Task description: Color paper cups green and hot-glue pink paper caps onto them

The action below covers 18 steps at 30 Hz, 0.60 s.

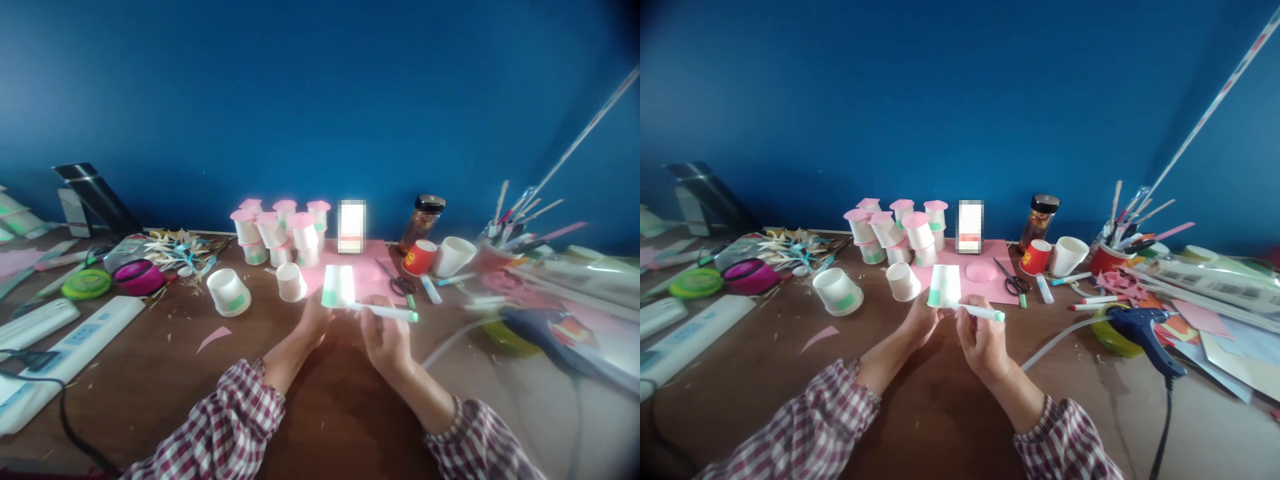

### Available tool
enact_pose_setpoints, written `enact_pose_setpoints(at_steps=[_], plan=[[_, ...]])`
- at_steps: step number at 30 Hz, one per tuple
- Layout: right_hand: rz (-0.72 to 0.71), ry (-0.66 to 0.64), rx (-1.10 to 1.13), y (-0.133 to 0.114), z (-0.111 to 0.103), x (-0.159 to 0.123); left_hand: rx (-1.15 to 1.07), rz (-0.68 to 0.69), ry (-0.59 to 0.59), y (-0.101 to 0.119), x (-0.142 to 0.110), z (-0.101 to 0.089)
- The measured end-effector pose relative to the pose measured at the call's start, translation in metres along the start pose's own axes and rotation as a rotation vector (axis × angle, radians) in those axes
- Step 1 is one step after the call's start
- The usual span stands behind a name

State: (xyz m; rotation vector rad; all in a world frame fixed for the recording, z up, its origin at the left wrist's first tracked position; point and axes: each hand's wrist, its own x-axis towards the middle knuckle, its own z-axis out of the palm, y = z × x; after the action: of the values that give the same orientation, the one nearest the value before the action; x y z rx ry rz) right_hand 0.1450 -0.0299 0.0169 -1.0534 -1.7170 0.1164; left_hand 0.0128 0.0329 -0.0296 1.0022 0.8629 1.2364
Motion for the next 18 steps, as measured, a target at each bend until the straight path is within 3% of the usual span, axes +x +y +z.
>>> enact_pose_setpoints(at_steps=[18], plan=[[0.014,-0.026,-0.039,0.0024,0.0012,-0.0012,-0.067,-0.028,-0.018,0.0098,-0.0039,0.0049]])
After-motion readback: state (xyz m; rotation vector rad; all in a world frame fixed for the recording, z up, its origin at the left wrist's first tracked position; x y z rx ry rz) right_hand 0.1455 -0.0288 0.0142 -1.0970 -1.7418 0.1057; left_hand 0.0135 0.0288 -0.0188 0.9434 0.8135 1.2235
